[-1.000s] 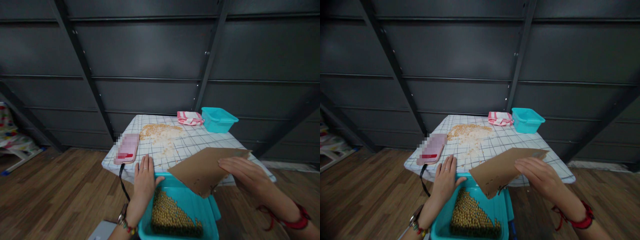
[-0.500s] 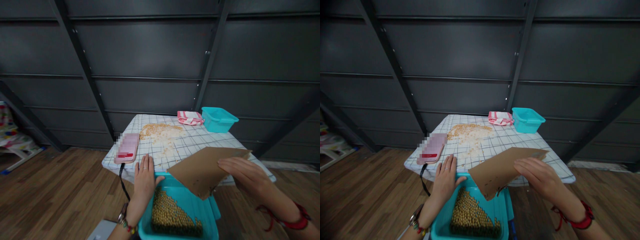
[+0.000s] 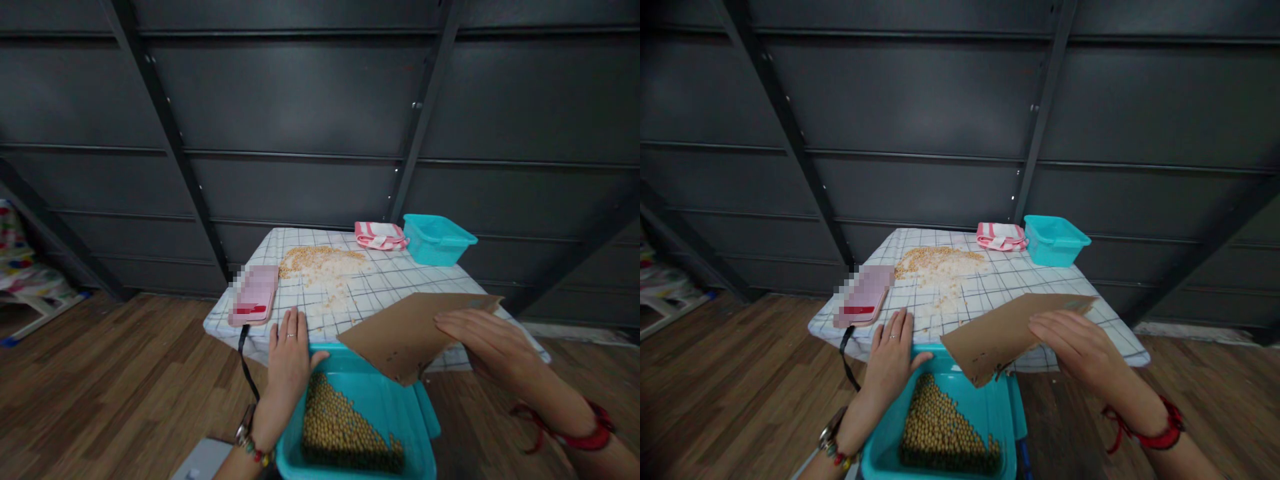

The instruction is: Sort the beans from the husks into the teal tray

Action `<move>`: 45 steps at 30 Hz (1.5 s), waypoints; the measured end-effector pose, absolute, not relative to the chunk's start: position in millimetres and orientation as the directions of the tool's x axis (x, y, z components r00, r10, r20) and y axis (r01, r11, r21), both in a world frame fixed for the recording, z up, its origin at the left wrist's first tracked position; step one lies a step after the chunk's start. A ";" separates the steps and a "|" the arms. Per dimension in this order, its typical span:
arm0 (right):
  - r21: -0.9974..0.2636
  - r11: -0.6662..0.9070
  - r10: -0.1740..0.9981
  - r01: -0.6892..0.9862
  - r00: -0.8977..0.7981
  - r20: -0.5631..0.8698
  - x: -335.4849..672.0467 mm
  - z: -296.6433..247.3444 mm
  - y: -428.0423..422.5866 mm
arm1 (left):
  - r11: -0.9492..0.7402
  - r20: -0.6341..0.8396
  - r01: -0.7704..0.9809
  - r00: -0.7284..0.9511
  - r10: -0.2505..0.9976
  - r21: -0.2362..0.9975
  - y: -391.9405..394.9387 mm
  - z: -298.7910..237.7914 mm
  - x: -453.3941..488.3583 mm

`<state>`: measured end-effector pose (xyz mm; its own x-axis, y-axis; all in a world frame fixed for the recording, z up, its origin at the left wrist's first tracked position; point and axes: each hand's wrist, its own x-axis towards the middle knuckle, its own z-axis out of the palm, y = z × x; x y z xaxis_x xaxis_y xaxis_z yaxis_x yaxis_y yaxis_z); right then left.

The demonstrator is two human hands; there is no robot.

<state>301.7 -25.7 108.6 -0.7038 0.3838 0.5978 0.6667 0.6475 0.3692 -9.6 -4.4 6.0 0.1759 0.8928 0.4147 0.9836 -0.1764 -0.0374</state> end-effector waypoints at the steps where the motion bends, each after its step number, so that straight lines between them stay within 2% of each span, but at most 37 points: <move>1: 0.378 0.643 0.380 0.666 -0.706 0.598 301.5 108.4 -25.0 | -0.175 0.413 0.984 0.174 0.894 -0.037 -4.5 6.3 -9.5; 6: 0.476 0.581 0.315 0.660 -0.722 0.616 297.4 106.5 -18.6 | -0.165 0.409 0.985 0.169 0.897 -0.046 -5.2 7.5 -7.9; 10: 0.507 0.565 0.295 0.651 -0.733 0.612 291.7 107.5 -12.6 | -0.160 0.399 0.985 0.169 0.901 -0.056 -5.8 7.7 -6.9; 15: 0.482 0.568 0.276 0.667 -0.707 0.651 291.8 110.3 -9.9 | -0.160 0.411 0.984 0.177 0.894 -0.075 -6.2 6.8 -7.2; 20: 0.439 0.535 0.312 0.722 -0.652 0.691 305.1 109.2 -8.1 | -0.161 0.415 0.985 0.169 0.894 -0.054 -5.7 5.4 -7.5; 32: 0.518 0.522 0.312 0.677 -0.717 0.623 309.0 108.6 -10.9 | -0.166 0.403 0.982 0.186 0.896 -0.085 -3.6 3.5 -8.1; 45: 0.519 0.482 0.325 0.706 -0.694 0.642 317.1 106.6 -13.6 | -0.165 0.414 0.984 0.180 0.892 -0.073 -3.6 4.4 -8.0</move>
